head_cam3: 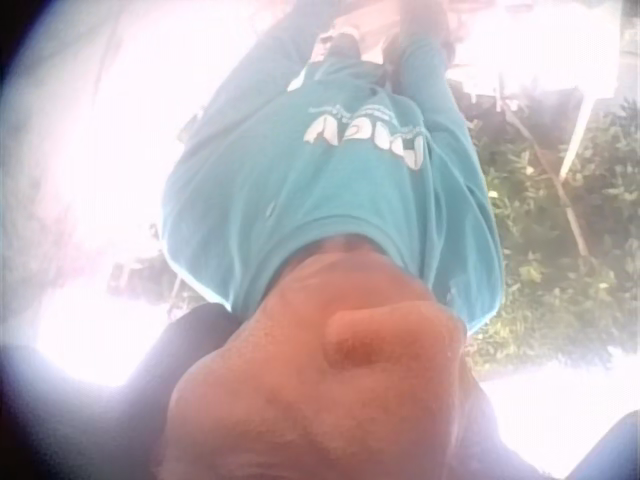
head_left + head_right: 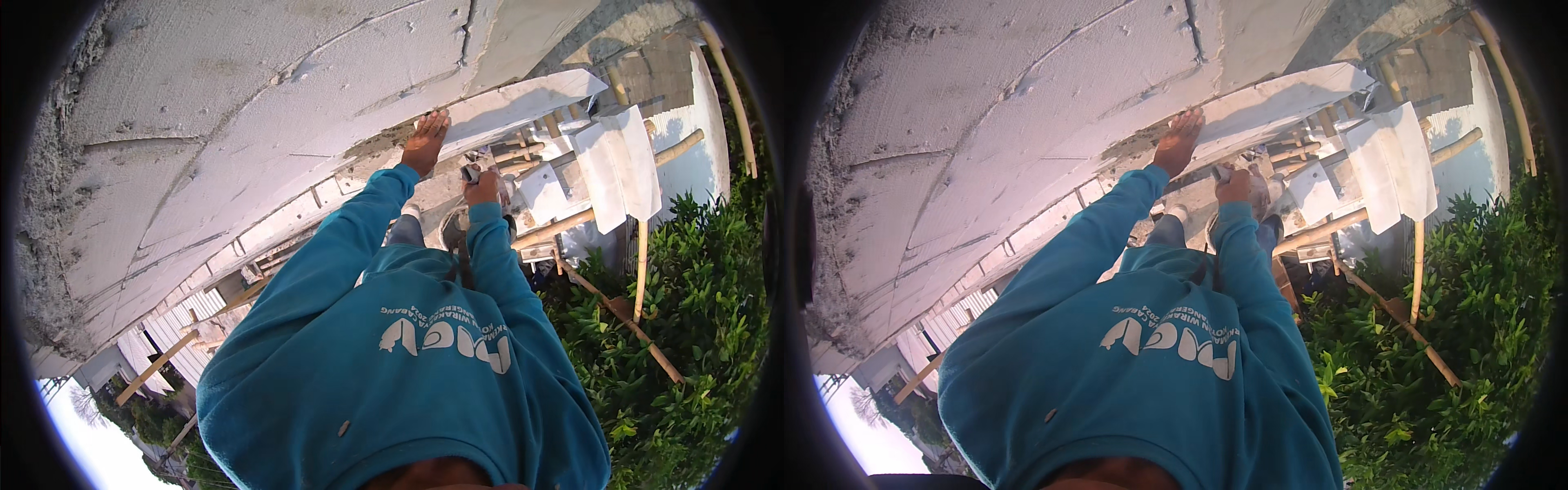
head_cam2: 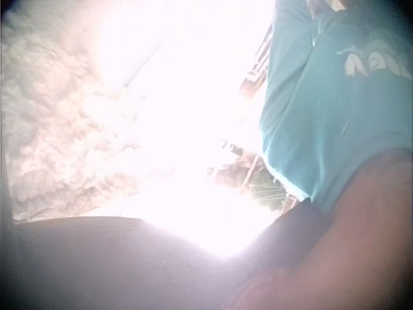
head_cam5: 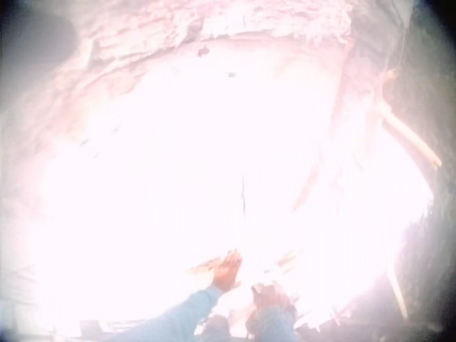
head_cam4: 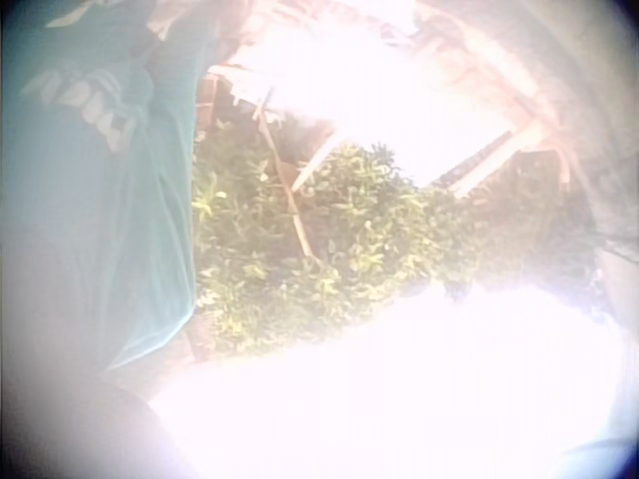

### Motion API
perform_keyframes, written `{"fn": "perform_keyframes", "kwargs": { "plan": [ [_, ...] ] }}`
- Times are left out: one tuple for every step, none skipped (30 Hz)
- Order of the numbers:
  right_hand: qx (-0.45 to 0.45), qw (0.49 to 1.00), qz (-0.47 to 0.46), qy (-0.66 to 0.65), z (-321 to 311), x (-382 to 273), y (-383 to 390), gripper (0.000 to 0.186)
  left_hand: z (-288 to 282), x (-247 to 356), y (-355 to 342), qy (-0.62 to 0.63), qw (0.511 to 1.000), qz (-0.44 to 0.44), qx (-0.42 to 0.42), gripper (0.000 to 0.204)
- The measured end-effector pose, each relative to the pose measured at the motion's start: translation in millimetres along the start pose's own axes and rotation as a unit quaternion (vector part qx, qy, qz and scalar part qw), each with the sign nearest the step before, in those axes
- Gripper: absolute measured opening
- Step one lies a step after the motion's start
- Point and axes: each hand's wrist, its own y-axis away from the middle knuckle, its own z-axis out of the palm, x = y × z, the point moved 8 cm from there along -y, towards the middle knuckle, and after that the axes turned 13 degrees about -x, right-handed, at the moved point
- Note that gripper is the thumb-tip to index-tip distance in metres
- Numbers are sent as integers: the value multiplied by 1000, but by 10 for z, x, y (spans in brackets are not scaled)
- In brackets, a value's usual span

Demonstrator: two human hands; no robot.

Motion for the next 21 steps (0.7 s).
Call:
{"fn": "perform_keyframes", "kwargs": {
  "plan": [
    [-37,998,50,26,142,120,-108,8,12,-12,11,-1,1000,-3,-1,62],
    [-70,992,92,50,255,203,-181,7,31,-14,8,-7,1000,-5,-5,62],
    [-95,986,122,65,319,242,-206,8,52,-10,0,-13,1000,-7,-9,62],
    [-111,981,145,71,298,271,-213,9,77,-25,0,-19,1000,-9,-15,61],
    [-118,980,153,54,179,252,-226,10,65,3,-3,-12,1000,-6,-14,61],
    [-125,979,159,37,62,213,-240,11,48,22,-3,-5,1000,-3,-13,61],
    [-135,977,165,20,5,172,-273,13,10,37,-48,0,1000,1,-10,61],
    [-125,979,128,93,157,112,-92,13,10,-6,10,12,1000,-2,-15,62],
    [-69,992,94,55,167,163,-75,13,12,-45,71,23,1000,-5,-20,63],
    [-13,999,48,16,176,114,-96,13,-2,-25,39,37,999,3,-20,64],
    [42,999,2,-23,157,59,-128,13,-8,-10,10,31,999,3,-25,64],
    [20,1000,0,3,223,45,-234,14,-13,5,-17,24,999,3,-29,64],
    [-2,1000,-3,30,282,24,-330,15,-10,26,-43,18,999,3,-34,64],
    [-50,998,31,34,363,46,-409,15,-11,57,-74,21,999,9,-34,64],
    [-98,992,64,38,426,60,-452,15,-12,94,-113,24,999,15,-34,64],
    [-59,997,36,39,420,20,-441,13,-5,89,-122,26,999,14,-35,64],
    [-40,996,49,67,450,30,-293,10,20,36,-36,14,999,-1,-43,64],
    [-23,993,62,95,468,21,-117,9,36,-29,54,2,999,-15,-51,63],
    [-7,990,63,123,505,-78,-26,10,19,-29,21,-9,998,-17,-52,63],
    [-26,995,48,84,529,-108,-55,10,1,-24,1,-8,999,-17,-51,60],
    [-45,997,34,44,551,-120,-101,11,-17,-21,-8,-7,999,-18,-50,58]
  ]
}}
